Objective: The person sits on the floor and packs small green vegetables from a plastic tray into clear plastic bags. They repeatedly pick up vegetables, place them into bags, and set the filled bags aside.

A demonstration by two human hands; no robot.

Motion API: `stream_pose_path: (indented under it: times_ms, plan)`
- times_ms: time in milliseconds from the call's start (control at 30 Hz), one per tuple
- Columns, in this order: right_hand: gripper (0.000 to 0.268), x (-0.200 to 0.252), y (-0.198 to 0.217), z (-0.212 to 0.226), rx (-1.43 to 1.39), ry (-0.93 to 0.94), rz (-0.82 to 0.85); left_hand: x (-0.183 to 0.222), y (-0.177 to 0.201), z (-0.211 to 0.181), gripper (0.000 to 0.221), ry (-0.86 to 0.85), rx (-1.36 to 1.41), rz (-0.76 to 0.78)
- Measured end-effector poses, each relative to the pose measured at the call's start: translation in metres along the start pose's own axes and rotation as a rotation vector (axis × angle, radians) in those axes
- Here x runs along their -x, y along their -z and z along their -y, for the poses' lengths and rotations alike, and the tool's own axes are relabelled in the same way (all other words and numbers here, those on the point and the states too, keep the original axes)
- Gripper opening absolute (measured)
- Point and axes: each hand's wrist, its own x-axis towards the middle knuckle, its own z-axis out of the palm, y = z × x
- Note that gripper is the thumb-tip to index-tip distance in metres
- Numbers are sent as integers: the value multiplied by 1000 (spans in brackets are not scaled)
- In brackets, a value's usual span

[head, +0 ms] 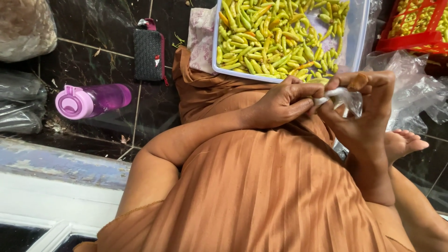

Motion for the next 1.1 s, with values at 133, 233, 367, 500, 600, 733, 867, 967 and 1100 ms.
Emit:
stream_pose_path:
  times_ms: [133, 233, 367, 500, 600, 733, 867, 967, 1100]
  plan:
    - [43, 8, -1, 0, 208, 49, -40, 4, 0, 2, 18, -35, -52, 1]
    - [46, 13, 1, -5, 224, 79, -3, 10, 2, -2, 20, -51, -128, -33]
    - [47, 16, 18, -33, 174, 276, 212, 14, 7, -24, 35, -47, -103, 18]
    - [33, 9, 24, -24, 102, 301, 335, 17, 9, -17, 35, -37, -61, 115]
    - [32, 13, 25, -33, 63, 293, 404, 18, 11, -13, 36, -18, -46, 194]
    - [46, 11, 7, -40, -26, 245, 201, 15, 11, -7, 29, 99, 357, 203]
    - [55, 1, -8, -28, 370, 294, -110, 19, 10, 6, 20, 253, 729, 79]
    - [67, 15, -15, -43, 431, 259, -206, 17, 15, 0, 27, 253, 822, 81]
    - [54, 28, -17, -56, 345, 313, -219, 14, 20, -11, 27, 227, 870, 98]
